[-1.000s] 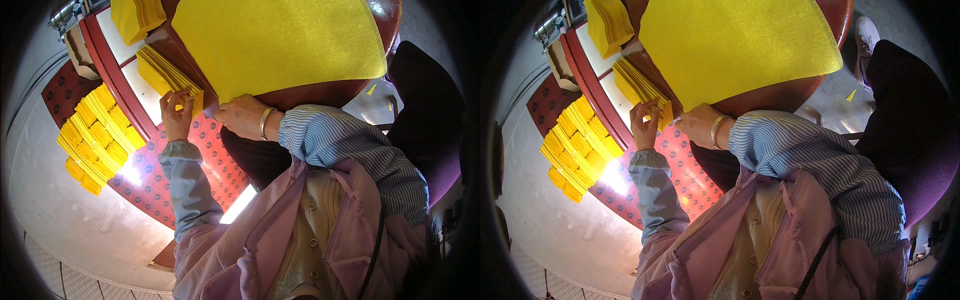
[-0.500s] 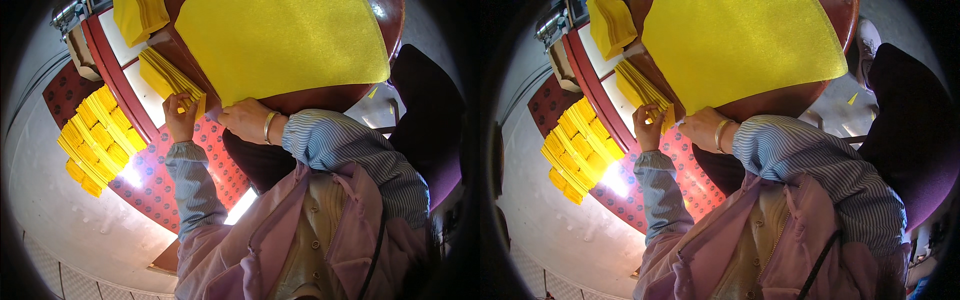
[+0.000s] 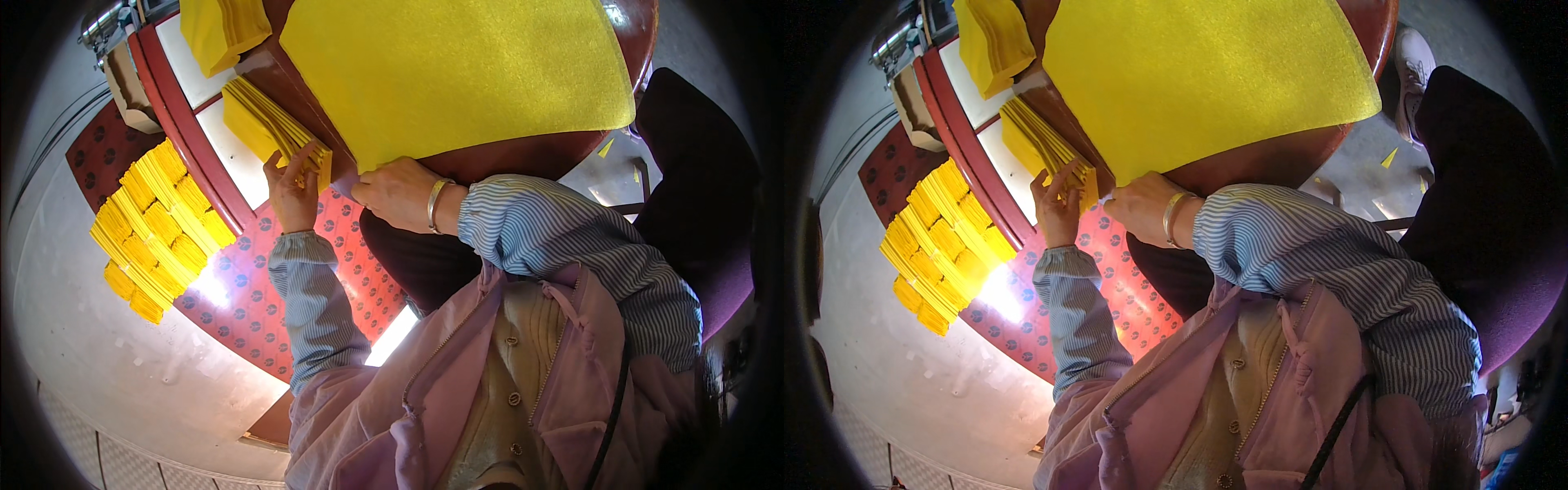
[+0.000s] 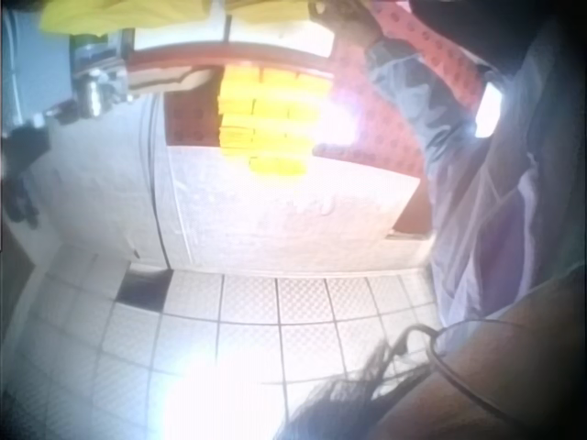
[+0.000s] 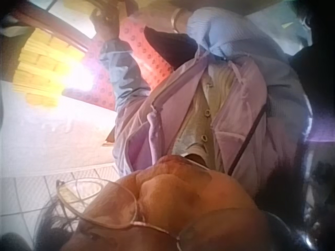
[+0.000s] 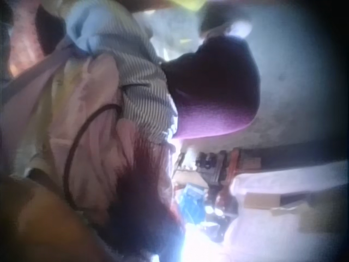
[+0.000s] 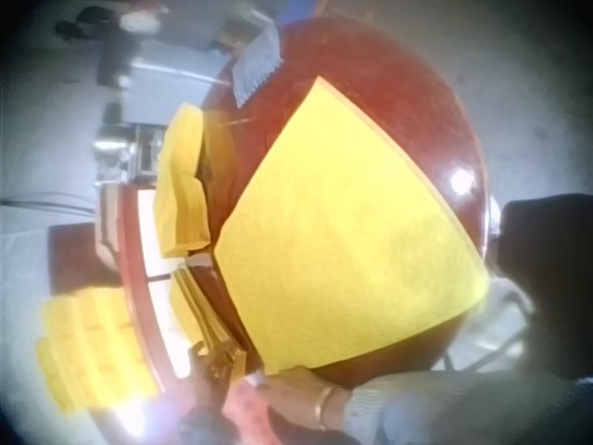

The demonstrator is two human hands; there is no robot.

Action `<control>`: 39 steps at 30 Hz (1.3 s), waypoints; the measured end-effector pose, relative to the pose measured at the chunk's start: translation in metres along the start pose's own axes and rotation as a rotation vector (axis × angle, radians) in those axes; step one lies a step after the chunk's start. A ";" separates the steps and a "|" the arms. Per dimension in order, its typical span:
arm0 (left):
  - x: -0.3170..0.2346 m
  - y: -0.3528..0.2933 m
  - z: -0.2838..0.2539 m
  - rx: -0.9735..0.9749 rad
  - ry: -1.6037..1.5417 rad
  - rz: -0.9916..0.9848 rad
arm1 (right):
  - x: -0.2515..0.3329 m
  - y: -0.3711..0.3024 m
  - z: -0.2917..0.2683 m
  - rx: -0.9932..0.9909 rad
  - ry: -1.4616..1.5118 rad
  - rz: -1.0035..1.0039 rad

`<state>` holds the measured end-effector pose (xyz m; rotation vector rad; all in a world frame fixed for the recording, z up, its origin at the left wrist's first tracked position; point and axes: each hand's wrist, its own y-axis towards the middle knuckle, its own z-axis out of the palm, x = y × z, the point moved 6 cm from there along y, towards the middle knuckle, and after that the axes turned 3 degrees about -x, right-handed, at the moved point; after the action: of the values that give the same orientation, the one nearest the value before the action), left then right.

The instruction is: The person folds yellow paper sheets by hand on a round table, aligning edges and pressing creases. The person repeatedly picks up sheets, folds them in half, and stacks the folded pieces.

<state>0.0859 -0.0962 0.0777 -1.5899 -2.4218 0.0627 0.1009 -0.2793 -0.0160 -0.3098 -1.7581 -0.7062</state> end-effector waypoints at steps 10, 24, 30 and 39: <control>-0.001 -0.001 -0.002 -0.023 -0.010 0.071 | 0.000 0.000 0.001 0.020 -0.013 0.001; -0.013 0.005 0.009 -0.164 0.133 0.002 | -0.001 0.001 0.004 0.004 -0.003 -0.002; -0.013 0.007 0.010 -0.229 0.186 0.097 | 0.002 0.003 0.002 0.061 -0.027 0.009; -0.008 0.004 0.013 -0.183 0.153 0.053 | 0.001 0.001 0.006 0.016 -0.027 0.002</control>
<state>0.0897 -0.1002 0.0634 -1.6675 -2.3248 -0.2689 0.0961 -0.2753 -0.0158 -0.3111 -1.7882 -0.6888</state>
